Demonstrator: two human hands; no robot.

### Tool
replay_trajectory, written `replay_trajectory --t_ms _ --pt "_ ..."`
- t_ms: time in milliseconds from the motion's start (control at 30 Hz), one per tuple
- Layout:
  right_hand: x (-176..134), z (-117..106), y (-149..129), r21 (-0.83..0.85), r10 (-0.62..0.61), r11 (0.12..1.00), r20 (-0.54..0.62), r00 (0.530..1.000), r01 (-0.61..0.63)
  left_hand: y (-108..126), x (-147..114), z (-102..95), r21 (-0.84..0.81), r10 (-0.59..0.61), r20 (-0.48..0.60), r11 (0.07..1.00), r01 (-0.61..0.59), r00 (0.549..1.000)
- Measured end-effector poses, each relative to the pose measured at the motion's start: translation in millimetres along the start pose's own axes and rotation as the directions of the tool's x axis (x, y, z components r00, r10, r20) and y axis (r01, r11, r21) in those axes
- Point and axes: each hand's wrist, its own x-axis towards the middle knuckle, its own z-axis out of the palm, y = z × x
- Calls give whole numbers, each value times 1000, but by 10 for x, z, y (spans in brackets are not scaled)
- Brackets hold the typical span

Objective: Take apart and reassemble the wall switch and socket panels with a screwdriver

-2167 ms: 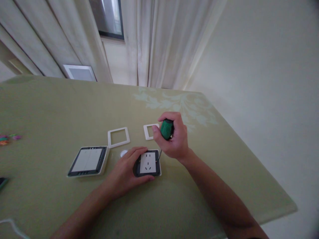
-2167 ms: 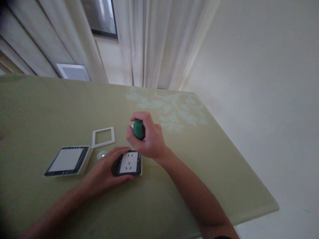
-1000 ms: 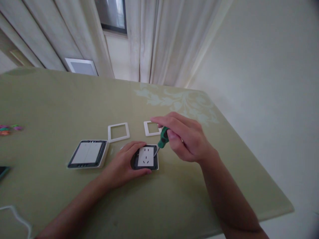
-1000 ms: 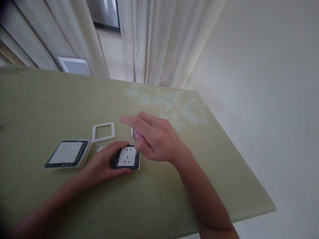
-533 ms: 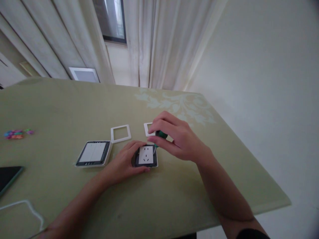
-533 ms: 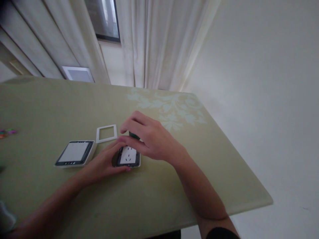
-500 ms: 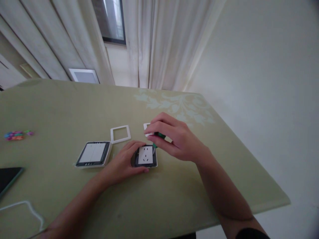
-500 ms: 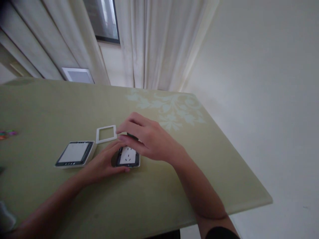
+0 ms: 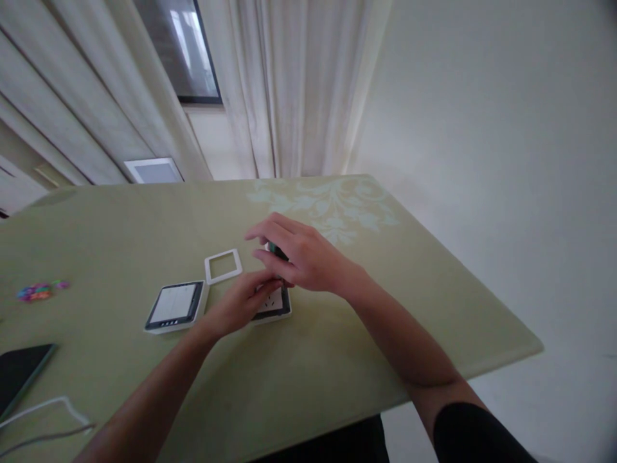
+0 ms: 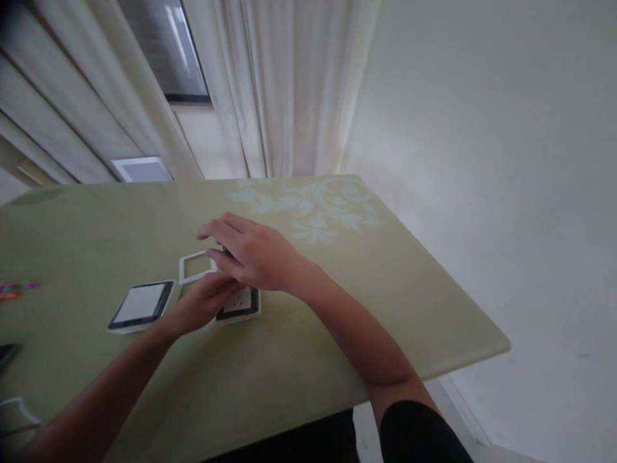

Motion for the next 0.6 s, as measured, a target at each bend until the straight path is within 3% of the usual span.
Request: replay_trajectory --t_ms 200,400,600 --pt "-13 31 53 -38 55 998 -48 997 -57 -62 74 -51 -40 -77 -134 997 73 988" --pt "-5 40 66 -34 47 998 -42 998 -49 -7 56 -113 -33 -27 -19 999 27 999" --pt "-15 22 6 -45 59 997 -68 996 -62 103 122 -110 90 -53 -231 993 76 971"
